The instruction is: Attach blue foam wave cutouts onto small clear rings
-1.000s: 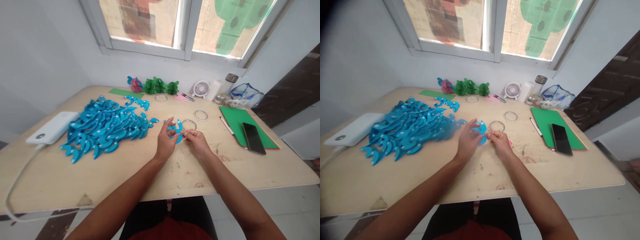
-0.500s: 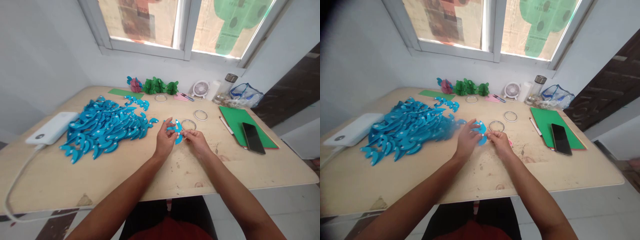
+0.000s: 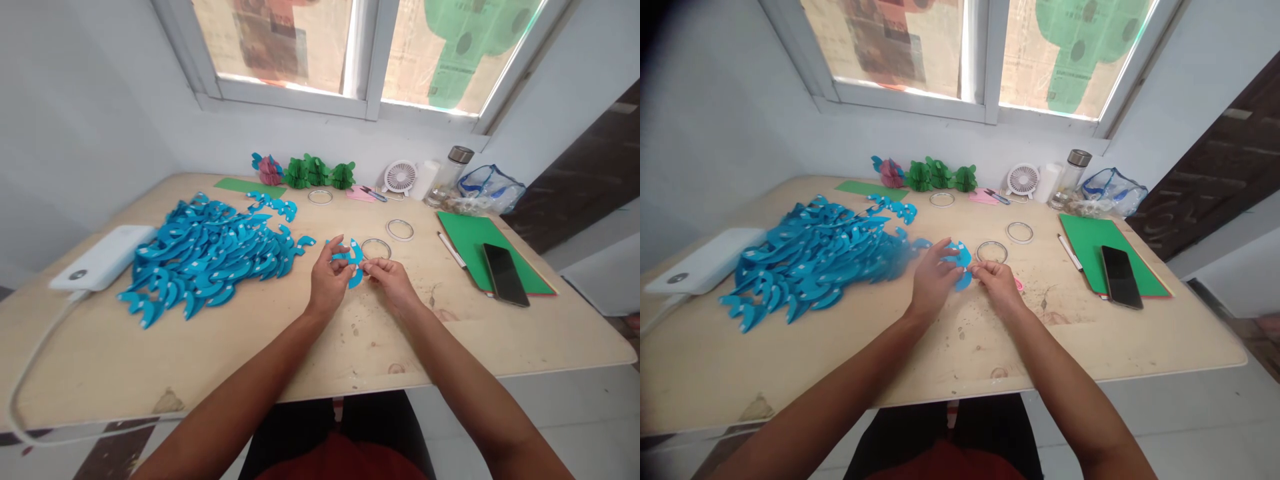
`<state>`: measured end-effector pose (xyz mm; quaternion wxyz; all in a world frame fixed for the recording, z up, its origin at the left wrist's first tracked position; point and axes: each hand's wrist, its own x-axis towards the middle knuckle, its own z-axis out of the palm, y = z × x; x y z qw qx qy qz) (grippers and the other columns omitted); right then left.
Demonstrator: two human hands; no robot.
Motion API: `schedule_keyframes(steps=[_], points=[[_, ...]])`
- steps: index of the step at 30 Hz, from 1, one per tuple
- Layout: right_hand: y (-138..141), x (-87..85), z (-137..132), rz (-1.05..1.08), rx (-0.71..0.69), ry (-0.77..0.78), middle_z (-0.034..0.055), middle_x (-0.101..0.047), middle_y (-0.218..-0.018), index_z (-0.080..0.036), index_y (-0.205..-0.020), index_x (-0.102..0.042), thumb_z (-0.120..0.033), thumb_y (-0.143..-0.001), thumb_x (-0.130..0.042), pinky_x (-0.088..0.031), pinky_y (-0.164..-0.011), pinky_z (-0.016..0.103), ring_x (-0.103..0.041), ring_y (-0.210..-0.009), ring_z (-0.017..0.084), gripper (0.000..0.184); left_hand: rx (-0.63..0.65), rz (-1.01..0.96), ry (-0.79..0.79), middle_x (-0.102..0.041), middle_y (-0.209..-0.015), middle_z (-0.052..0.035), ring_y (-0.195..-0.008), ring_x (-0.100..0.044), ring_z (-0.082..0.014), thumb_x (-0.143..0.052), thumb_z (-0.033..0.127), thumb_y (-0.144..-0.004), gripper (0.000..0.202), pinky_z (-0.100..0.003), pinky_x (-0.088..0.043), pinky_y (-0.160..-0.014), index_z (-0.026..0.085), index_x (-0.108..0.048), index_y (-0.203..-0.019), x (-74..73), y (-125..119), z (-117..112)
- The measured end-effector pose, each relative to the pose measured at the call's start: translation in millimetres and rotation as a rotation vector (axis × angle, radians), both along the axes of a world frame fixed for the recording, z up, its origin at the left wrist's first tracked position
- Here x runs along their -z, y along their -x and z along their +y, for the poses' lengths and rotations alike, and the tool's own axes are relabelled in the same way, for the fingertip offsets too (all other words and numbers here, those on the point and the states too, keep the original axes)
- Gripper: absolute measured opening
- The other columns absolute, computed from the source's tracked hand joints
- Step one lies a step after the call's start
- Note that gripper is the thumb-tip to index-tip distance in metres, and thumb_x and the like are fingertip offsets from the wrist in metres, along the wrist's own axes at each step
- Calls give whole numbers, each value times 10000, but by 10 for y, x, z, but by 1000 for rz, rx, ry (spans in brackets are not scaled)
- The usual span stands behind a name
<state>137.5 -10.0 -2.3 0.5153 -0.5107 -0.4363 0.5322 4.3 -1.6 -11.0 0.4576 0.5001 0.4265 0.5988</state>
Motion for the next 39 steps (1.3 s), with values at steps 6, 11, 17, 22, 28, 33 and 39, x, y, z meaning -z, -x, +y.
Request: schedule_keyframes(steps=[6,11,17,22,28,33,39], points=[[2,3,6,-16,9,4,9,-658,-637,-179,-688,-705,-307,-620,-693,-362,-567,246,-522,-588,118,145,-10,-15,14,-611,-1023,-55,-635,-584,-68,-634,107,-629,563,-211,-517,-598,211,-543,-1175,3,-11,-4],[5,10,7,-26,-20,-8,7,-657,-636,-167,-676,-685,-326,-614,-709,-377,-573,247,-526,-574,114,173,-10,-32,35,-617,-1012,-55,-613,-565,-56,-653,116,-613,581,-200,-506,-579,204,-543,-1177,2,-14,6],[37,65,5,-18,-39,-32,-4,-643,-628,-173,-666,-635,-303,-604,-715,-398,-575,251,-548,-575,122,165,-12,-48,80,-613,-998,-49,-592,-550,-44,-660,105,-601,586,-191,-500,-574,199,-548,-1169,-13,-22,-3],[42,70,-3,-137,-25,-41,-12,-620,-613,-170,-685,-624,-281,-627,-688,-386,-544,247,-533,-541,115,141,-8,-69,106,-610,-997,-50,-603,-561,-45,-665,108,-597,587,-192,-500,-588,193,-550,-1167,-1,-29,-6],[23,88,17,-107,-64,-47,-21,-600,-607,-169,-668,-606,-275,-633,-678,-368,-549,244,-511,-545,106,133,-13,-127,136,-601,-984,-48,-581,-569,-57,-639,136,-609,543,-215,-511,-553,185,-565,-1145,30,-38,13],[-9,94,32,-61,-102,-28,-12,-608,-643,-170,-685,-613,-290,-628,-695,-376,-580,249,-521,-593,114,156,-11,-126,122,-595,-978,-45,-587,-573,-57,-630,140,-610,540,-212,-515,-555,183,-565,-1144,26,-38,12],[-28,50,30,-18,-133,-7,-18,-604,-642,-172,-680,-609,-295,-622,-704,-373,-585,245,-507,-586,104,165,-2,-106,108,-590,-979,-42,-586,-567,-56,-637,152,-612,558,-219,-515,-568,189,-548,-1162,31,-31,20]])
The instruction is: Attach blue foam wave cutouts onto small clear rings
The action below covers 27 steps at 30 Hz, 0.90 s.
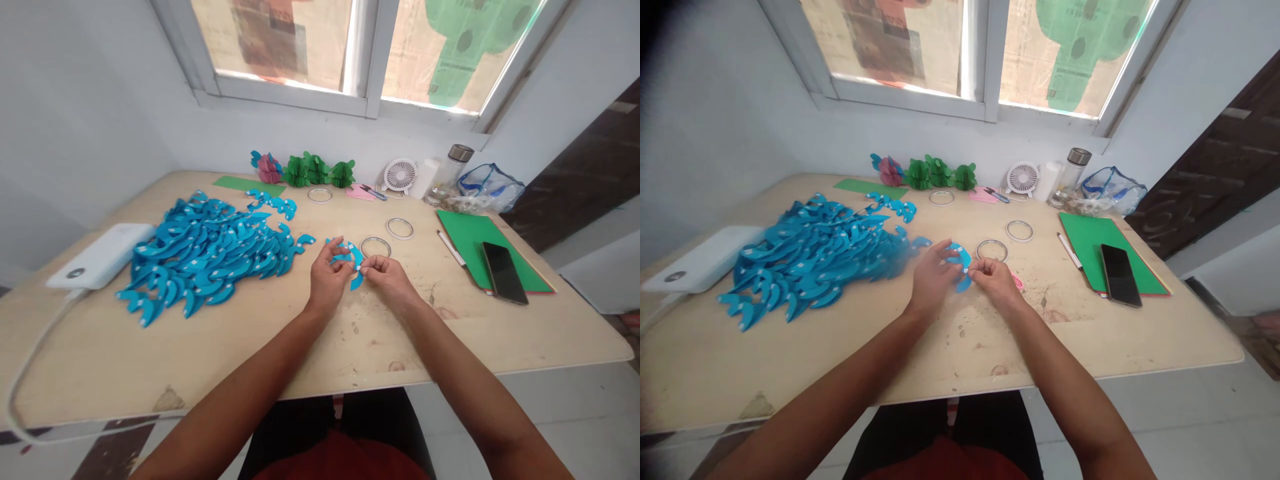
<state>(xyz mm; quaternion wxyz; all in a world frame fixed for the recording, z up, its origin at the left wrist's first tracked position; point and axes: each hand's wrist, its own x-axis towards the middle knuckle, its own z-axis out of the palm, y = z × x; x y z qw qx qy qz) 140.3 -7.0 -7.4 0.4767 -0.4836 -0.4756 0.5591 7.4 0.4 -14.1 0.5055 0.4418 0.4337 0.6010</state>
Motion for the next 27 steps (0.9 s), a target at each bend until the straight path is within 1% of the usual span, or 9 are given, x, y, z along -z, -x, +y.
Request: schedule_keyframes(steps=[6,12,16,22,27], points=[[-29,1,4,10,-42,-1,-21,-598,-631,-176,-683,-613,-277,-637,-694,-364,-571,242,-503,-580,103,138,20,17,-12,-589,-990,-44,-573,-560,-52,-629,153,-619,570,-212,-505,-547,201,-534,-1178,-2,13,6],[-26,-48,-13,-13,-28,-2,-28,-583,-613,-175,-708,-631,-263,-645,-678,-348,-555,235,-472,-558,94,118,4,32,-29,-581,-990,-39,-562,-553,-44,-612,139,-630,557,-209,-506,-547,205,-540,-1179,-12,10,-4],[10,-70,-29,0,-9,-5,-29,-584,-606,-176,-678,-609,-300,-643,-692,-351,-561,239,-479,-558,97,153,20,32,-35,-579,-1025,-45,-603,-575,-53,-610,140,-635,566,-205,-514,-566,207,-532,-1192,-19,7,-14],[46,-32,-25,-22,27,-21,-41,-555,-560,-181,-628,-575,-306,-609,-712,-338,-545,243,-468,-534,100,186,41,56,-40,-575,-1036,-41,-587,-560,-38,-612,130,-636,590,-189,-504,-560,220,-522,-1212,-27,10,-29],[24,-10,-14,-35,10,-14,-41,-566,-584,-177,-650,-585,-278,-630,-661,-339,-548,235,-475,-537,92,128,40,56,-45,-574,-1029,-40,-584,-564,-42,-610,130,-634,590,-197,-507,-559,224,-521,-1209,-15,15,-17]])
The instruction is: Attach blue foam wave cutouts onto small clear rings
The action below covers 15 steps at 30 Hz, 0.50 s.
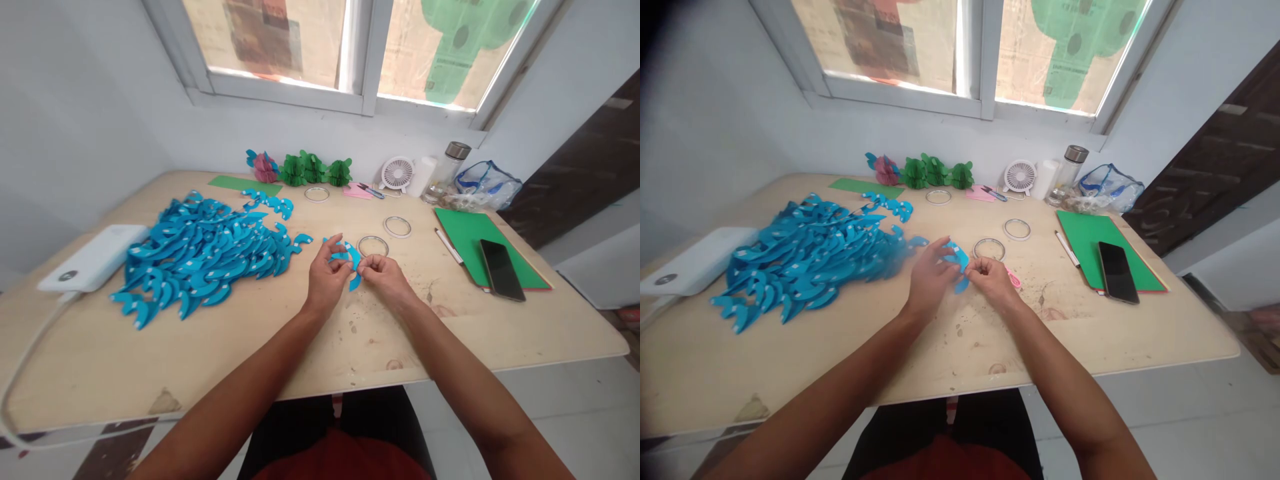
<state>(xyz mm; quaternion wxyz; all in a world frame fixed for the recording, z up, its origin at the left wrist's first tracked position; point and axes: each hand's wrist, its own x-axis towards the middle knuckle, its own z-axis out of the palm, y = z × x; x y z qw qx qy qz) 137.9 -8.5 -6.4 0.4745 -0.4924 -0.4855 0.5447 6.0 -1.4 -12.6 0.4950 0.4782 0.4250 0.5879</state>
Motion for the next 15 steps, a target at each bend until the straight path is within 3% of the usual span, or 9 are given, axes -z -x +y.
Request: schedule_keyframes(steps=[8,15], points=[[-25,33,22,-7,-3,13,-43,-568,-594,-169,-657,-589,-245,-619,-649,-338,-539,226,-471,-528,82,104,1,-12,5,-569,-1029,-41,-579,-561,-46,-609,127,-624,605,-212,-509,-556,221,-514,-1214,15,5,16],[-30,-20,-2,32,-35,11,-16,-616,-627,-174,-673,-619,-331,-635,-704,-390,-586,246,-523,-575,108,183,11,30,-28,-573,-1022,-42,-570,-536,-37,-612,126,-636,607,-186,-493,-537,240,-515,-1224,-13,16,-1]])
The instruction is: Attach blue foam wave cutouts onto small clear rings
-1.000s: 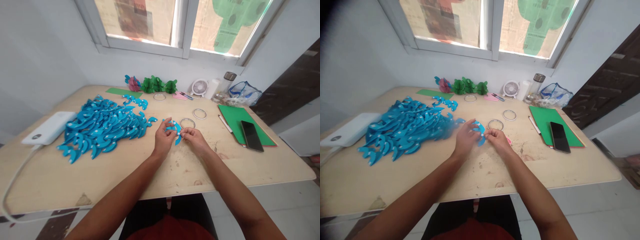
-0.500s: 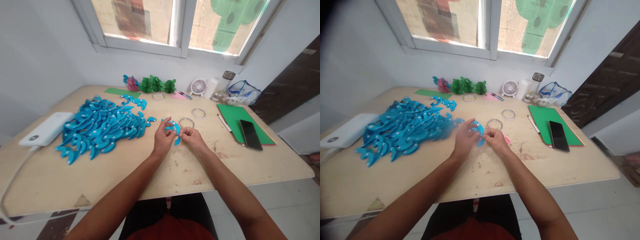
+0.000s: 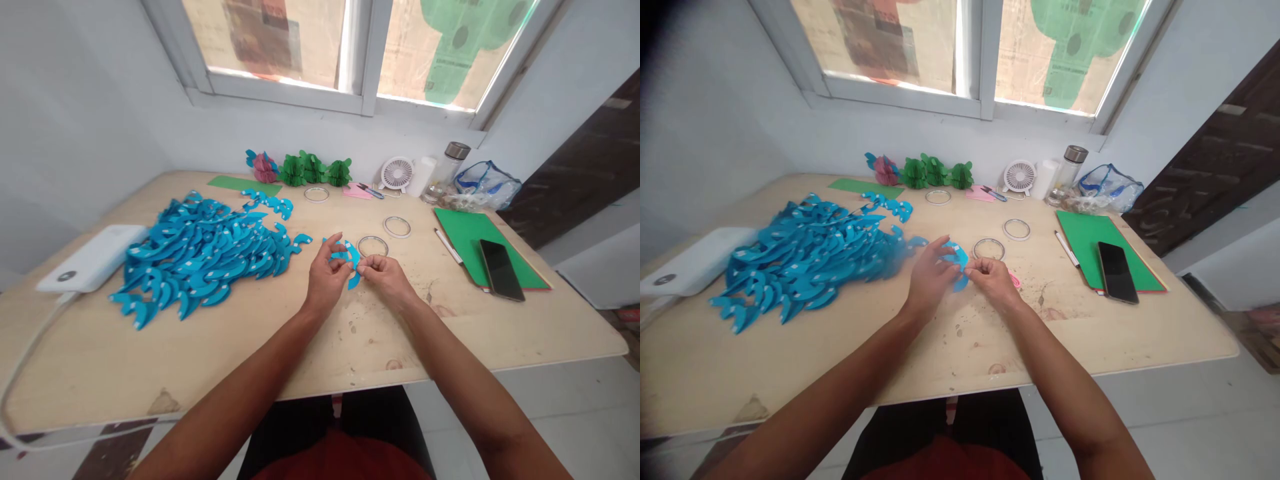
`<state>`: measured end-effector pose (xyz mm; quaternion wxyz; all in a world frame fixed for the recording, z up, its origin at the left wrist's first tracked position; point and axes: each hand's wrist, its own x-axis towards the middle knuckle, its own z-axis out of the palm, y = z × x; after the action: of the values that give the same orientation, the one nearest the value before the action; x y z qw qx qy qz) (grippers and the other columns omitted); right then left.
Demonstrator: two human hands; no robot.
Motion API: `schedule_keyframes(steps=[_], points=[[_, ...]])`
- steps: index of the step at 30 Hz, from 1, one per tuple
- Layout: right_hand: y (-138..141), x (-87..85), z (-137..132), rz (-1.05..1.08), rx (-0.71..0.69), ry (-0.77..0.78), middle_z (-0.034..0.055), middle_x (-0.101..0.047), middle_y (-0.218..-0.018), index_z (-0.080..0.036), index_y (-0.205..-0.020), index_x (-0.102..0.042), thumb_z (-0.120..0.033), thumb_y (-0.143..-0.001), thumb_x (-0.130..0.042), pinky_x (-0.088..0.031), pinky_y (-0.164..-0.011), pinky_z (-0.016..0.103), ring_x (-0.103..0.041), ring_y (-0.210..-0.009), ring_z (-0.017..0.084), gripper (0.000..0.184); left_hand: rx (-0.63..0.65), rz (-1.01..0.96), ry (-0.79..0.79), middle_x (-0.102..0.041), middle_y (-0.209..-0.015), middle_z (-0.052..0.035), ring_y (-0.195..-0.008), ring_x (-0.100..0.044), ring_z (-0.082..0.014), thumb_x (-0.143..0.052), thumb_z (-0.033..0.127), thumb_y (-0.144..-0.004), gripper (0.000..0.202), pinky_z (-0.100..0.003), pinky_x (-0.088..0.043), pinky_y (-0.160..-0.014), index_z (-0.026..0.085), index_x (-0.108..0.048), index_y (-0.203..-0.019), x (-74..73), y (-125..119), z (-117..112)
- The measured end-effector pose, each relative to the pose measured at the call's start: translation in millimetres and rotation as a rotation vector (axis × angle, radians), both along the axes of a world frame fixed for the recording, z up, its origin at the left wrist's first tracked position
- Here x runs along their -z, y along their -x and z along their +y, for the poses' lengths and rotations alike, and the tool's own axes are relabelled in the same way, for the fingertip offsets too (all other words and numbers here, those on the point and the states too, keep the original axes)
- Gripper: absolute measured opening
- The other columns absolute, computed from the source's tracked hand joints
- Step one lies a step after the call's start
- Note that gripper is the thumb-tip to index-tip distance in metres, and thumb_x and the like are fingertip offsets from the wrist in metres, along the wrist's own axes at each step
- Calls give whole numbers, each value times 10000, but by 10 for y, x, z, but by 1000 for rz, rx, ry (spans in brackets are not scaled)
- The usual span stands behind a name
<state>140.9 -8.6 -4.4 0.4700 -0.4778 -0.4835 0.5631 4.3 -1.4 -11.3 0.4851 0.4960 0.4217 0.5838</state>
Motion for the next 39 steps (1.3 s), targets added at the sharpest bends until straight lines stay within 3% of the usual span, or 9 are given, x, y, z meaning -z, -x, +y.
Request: schedule_keyframes(steps=[9,16,28,39], points=[[10,-24,-6,7,36,32,-16,-587,-599,-172,-665,-615,-458,-665,-690,-359,-554,238,-481,-544,100,295,10,18,-38,-574,-1050,-45,-612,-552,-48,-590,109,-644,611,-180,-498,-552,251,-512,-1233,-9,-5,-25],[9,-39,-29,70,-4,26,-5,-639,-685,-174,-721,-642,-336,-601,-758,-417,-635,251,-551,-625,114,233,-7,6,-10,-575,-1015,-41,-576,-516,-35,-604,106,-633,600,-175,-477,-541,236,-522,-1214,-17,16,-4],[14,55,15,26,16,-17,-5,-626,-620,-181,-667,-625,-390,-619,-735,-415,-585,257,-538,-579,122,241,12,18,-40,-572,-1053,-44,-591,-539,-40,-595,99,-634,625,-170,-476,-525,264,-518,-1233,7,0,-11],[-6,-19,-9,18,20,11,-3,-648,-660,-180,-720,-658,-359,-624,-734,-423,-617,267,-564,-615,134,217,0,55,-55,-578,-1046,-41,-614,-555,-53,-586,82,-655,607,-182,-488,-552,257,-513,-1232,-53,14,-42]])
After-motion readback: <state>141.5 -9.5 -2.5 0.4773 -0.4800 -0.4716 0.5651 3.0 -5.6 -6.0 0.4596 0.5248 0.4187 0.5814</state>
